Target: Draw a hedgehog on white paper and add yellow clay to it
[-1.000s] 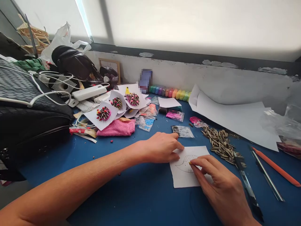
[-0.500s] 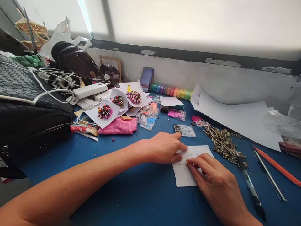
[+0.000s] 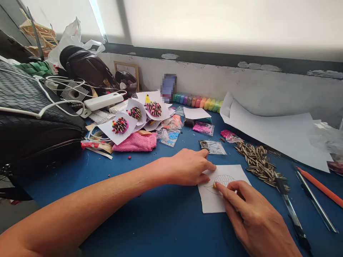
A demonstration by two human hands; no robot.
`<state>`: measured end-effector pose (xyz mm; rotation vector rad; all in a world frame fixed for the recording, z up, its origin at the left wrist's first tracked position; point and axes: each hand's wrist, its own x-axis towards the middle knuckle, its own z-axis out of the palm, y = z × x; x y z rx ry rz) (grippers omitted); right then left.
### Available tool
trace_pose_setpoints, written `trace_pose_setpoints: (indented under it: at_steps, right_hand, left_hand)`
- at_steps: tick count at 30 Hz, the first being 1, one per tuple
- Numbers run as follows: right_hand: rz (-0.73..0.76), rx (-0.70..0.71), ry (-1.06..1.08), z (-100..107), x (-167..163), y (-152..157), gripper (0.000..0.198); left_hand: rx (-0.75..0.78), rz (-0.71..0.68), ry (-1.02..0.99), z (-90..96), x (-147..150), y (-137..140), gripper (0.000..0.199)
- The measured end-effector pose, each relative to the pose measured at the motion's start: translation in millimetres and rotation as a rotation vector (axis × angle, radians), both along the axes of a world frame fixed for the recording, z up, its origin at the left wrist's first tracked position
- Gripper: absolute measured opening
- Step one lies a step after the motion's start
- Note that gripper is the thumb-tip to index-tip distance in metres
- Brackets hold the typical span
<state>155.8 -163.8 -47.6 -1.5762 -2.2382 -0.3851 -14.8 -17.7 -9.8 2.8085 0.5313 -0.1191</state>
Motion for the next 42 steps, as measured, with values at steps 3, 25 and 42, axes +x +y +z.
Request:
trace_pose_setpoints:
  at_steps: [3,25,42]
  right_hand:
    - [0.015,0.008,-0.048,-1.7,1.8,-0.9,0.034]
    - [0.02,-0.041,-0.162,1.2,4.5,-11.6,0.031]
    - [-0.032,0.02,-0.194,-3.8,0.9,-1.3,0.036]
  left_hand:
    - [0.009,-0.004,-0.004,-1.7,0.1,0.3,0.033]
    - [0.011,-0.023,-0.004,-0.4,1.8,-1.2,0.028]
    - [0.033,-0.054,-0.026,-5.9,1.5,-0.1,0.026]
